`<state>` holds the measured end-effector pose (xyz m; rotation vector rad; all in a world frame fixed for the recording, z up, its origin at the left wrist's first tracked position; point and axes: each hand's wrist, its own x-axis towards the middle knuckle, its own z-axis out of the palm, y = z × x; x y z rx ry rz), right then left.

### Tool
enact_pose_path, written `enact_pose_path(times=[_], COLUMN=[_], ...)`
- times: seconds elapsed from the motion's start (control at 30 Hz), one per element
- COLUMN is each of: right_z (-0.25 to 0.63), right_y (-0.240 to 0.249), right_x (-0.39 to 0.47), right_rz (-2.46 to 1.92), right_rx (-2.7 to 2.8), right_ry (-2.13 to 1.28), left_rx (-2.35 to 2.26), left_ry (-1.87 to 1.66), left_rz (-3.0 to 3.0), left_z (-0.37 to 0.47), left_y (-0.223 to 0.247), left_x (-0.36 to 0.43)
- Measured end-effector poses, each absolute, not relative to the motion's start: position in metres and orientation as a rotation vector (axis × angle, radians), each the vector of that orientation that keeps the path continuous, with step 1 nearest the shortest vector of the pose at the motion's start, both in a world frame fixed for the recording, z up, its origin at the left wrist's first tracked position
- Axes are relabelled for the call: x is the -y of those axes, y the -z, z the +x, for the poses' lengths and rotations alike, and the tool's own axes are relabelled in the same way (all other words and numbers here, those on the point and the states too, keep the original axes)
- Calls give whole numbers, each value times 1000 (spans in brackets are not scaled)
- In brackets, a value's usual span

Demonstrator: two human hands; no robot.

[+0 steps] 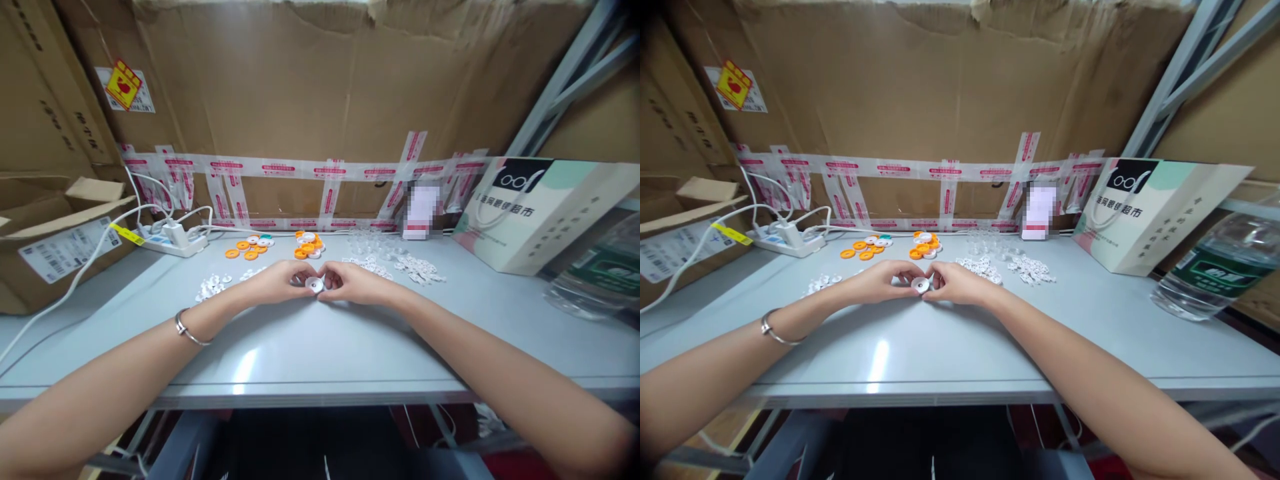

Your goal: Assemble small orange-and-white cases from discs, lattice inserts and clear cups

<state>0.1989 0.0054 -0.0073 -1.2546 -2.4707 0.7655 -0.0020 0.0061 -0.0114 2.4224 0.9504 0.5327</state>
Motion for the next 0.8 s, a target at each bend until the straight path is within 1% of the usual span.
enact_pose_path(times=[0.37,0.8], right_z=[199,198], right_y=[5,13], right_x=[-5,-9], right_rz=[-1280,-1233], right_rx=[2493,2405], right_ry=[-718,-739], left_rx=[-978,-1036], left_ry=[-541,-533], left_rz=[2512,2501], left_z=[-1,0], left_y=[22,18], left_x=[-10,-8])
